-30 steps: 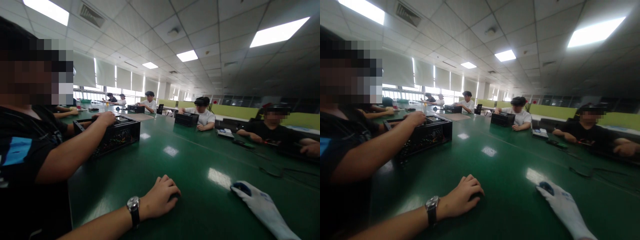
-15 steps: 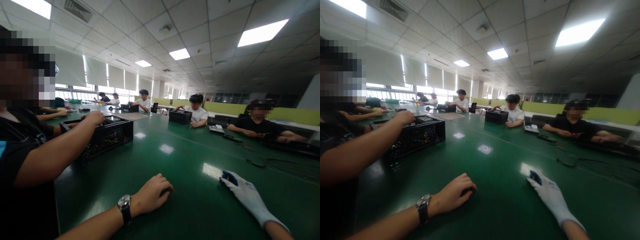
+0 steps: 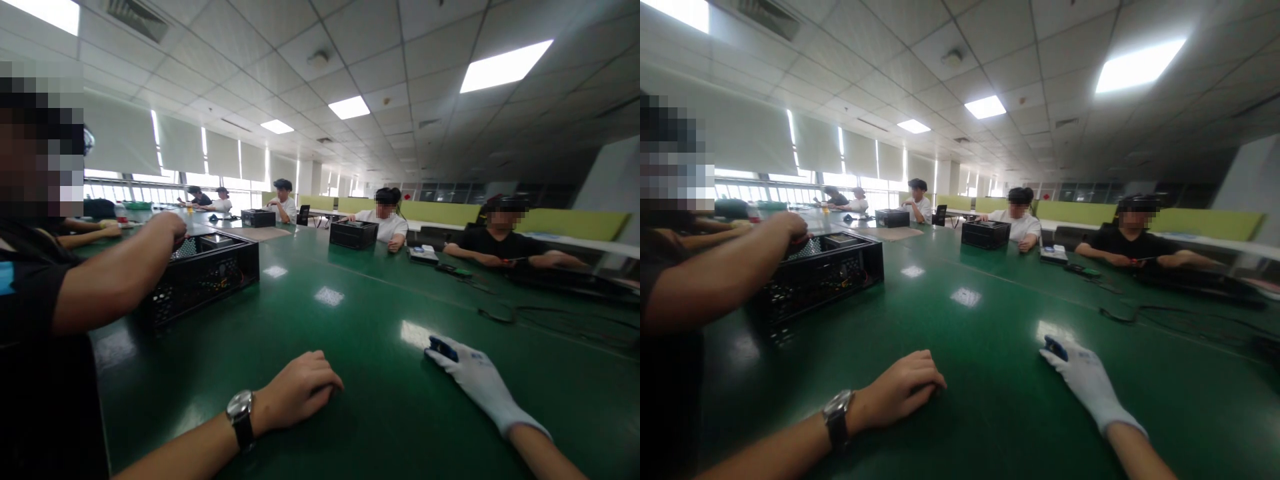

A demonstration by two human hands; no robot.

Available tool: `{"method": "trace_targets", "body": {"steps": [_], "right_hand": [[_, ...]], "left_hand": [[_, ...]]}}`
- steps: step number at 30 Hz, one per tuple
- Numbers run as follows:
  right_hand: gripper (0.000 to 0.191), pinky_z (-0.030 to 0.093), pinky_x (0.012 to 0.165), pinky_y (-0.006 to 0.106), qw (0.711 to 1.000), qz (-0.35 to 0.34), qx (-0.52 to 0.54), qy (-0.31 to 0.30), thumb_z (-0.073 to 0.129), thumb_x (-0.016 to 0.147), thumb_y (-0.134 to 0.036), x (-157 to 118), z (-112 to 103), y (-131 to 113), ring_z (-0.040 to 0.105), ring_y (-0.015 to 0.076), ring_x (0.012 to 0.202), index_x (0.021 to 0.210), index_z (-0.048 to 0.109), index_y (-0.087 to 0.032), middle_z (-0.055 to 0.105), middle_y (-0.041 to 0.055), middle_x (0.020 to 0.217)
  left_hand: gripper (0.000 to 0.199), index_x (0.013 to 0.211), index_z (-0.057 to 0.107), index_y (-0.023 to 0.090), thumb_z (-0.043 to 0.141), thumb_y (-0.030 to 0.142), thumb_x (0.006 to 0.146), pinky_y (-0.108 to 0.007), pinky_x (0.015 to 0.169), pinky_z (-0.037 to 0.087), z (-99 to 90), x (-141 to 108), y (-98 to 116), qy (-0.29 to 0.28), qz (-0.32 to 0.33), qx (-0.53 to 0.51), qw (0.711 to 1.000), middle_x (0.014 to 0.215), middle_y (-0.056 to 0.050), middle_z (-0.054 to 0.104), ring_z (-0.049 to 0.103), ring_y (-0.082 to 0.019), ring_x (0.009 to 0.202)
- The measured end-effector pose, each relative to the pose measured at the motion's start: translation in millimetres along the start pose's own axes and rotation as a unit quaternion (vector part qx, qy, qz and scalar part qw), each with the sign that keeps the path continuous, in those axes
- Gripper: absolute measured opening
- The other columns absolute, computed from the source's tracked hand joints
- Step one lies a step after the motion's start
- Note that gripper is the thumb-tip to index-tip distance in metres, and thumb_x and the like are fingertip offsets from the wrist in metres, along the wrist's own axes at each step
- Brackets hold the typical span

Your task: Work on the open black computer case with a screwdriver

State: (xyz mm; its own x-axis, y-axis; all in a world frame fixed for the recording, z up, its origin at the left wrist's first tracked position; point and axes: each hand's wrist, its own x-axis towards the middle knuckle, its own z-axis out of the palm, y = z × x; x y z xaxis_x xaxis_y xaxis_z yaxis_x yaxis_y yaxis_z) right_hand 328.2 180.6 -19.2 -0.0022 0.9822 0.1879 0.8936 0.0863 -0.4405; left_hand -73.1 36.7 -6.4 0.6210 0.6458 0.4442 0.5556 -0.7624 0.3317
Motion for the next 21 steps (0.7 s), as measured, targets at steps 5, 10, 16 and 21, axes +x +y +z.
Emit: {"method": "trace_targets", "body": {"steps": [5,10,16,21], "right_hand": [[0.070,0.052,0.098,0.048,1.000,-0.006,0.013,0.014,0.049,0.083,-0.067,-3.2,-0.5,-8.7,0.065,0.0363,0.113,0.126,0.067,-0.015,0.070,0.0170,0.124],[0.067,0.049,0.102,0.043,0.998,0.026,0.031,0.053,0.061,0.076,-0.067,-4.8,0.0,-14.2,0.062,0.0342,0.118,0.123,0.069,-0.020,0.069,0.0131,0.127],[0.073,0.049,0.097,0.049,0.979,0.145,0.037,0.135,0.026,0.095,-0.063,-4.3,-11.4,4.2,0.062,0.0376,0.117,0.133,0.062,-0.012,0.066,0.0221,0.129],[0.070,0.049,0.099,0.047,0.990,0.101,0.049,0.090,0.038,0.092,-0.066,-1.8,-4.3,-3.4,0.063,0.0359,0.115,0.134,0.062,-0.016,0.067,0.0181,0.127]], "left_hand": [[0.025,0.114,0.064,0.018,0.045,0.015,0.099,-0.032,0.078,0.042,-5.2,-2.2,5.4,0.021,0.038,0.013,0.999,0.089,-0.004,0.070,0.056,-0.016,0.084],[0.033,0.128,0.055,0.019,0.042,0.011,0.099,-0.029,0.074,0.046,-10.9,-6.5,4.4,0.079,0.049,0.068,0.993,0.091,-0.004,0.068,0.057,-0.016,0.082],[0.030,0.131,0.051,0.019,0.045,0.017,0.102,-0.036,0.100,0.050,-22.8,13.5,-0.5,0.136,0.031,0.134,0.981,0.117,-0.008,0.063,0.055,-0.020,0.116],[0.032,0.132,0.055,0.017,0.051,0.028,0.102,-0.043,0.109,0.046,-51.3,124.6,-29.8,0.105,-0.015,0.214,0.971,0.129,-0.010,0.059,0.053,-0.023,0.124]]}}
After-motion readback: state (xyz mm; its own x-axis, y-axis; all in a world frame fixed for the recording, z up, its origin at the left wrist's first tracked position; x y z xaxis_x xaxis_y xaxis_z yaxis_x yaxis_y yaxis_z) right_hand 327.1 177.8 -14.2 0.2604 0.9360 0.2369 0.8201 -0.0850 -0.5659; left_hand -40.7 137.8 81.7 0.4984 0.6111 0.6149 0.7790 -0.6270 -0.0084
